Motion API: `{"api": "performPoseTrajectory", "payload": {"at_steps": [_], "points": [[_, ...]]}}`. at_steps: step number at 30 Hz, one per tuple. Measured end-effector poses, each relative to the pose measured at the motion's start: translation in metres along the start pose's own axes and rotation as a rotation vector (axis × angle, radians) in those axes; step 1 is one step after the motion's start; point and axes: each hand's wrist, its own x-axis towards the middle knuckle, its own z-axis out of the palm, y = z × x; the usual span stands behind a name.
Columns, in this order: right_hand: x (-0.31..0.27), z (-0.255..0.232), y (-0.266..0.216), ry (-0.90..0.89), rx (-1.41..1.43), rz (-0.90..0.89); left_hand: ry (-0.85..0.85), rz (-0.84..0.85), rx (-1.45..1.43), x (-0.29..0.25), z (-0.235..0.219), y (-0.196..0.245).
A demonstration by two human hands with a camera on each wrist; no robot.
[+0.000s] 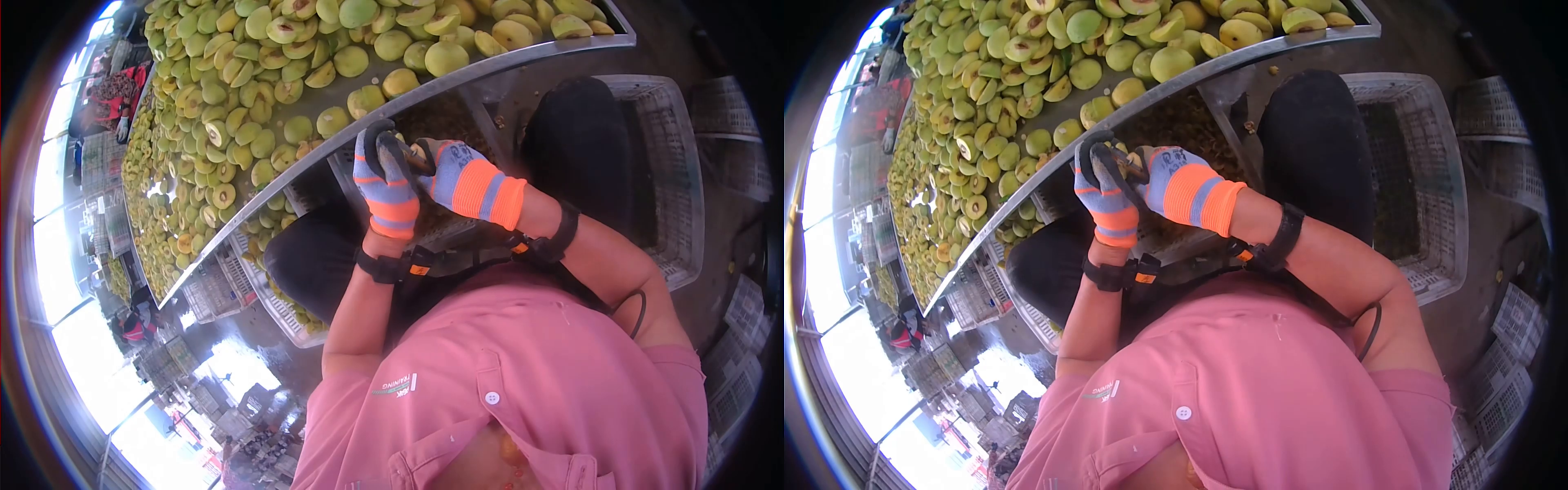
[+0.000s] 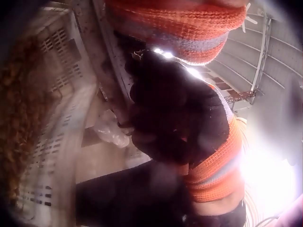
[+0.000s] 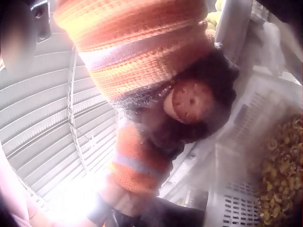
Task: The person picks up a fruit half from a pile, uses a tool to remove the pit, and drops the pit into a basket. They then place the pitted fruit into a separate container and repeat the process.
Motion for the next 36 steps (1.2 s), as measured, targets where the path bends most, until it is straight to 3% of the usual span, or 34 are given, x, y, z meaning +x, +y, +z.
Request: {"api": "performPoseTrajectory", "payload": {"at_steps": [2, 5, 11, 14, 17, 20, 23, 26, 29, 32, 36], "points": [[-0.002, -0.004, -0.006, -0.022, -0.178, 0.030, 0.001, -0.034, 0.020, 0.000, -0.002, -0.002], [-0.005, -0.003, -0.007, -0.032, -0.159, -0.011, 0.004, -0.187, -0.083, 0.000, -0.008, 0.001], [-0.001, 0.005, -0.001, 0.001, -0.161, -0.054, -0.015, -0.026, 0.174, 0.001, -0.006, 0.007], [-0.001, 0.003, -0.011, -0.015, -0.203, 0.001, 0.140, -0.096, -0.035, 0.000, 0.005, -0.001], [0.000, 0.008, -0.011, -0.001, -0.138, 0.031, 0.188, -0.186, -0.083, -0.002, 0.008, -0.003], [-0.001, 0.016, 0.001, 0.005, 0.046, 0.026, 0.110, -0.186, 0.099, -0.002, 0.004, 0.000], [0.010, 0.029, 0.020, -0.032, -0.049, -0.126, 0.049, 0.009, 0.256, 0.000, -0.001, -0.002], [0.001, 0.010, 0.004, 0.005, -0.065, -0.054, 0.081, -0.107, 0.078, 0.003, 0.000, -0.009], [0.001, -0.004, -0.012, -0.059, -0.279, 0.004, 0.137, -0.147, -0.041, 0.004, 0.005, -0.008], [0.002, 0.002, -0.008, -0.028, -0.206, -0.018, 0.242, -0.204, -0.159, 0.003, 0.011, -0.015], [-0.001, 0.006, -0.008, -0.013, -0.059, 0.031, 0.154, -0.199, -0.080, 0.003, 0.009, -0.011]]}}
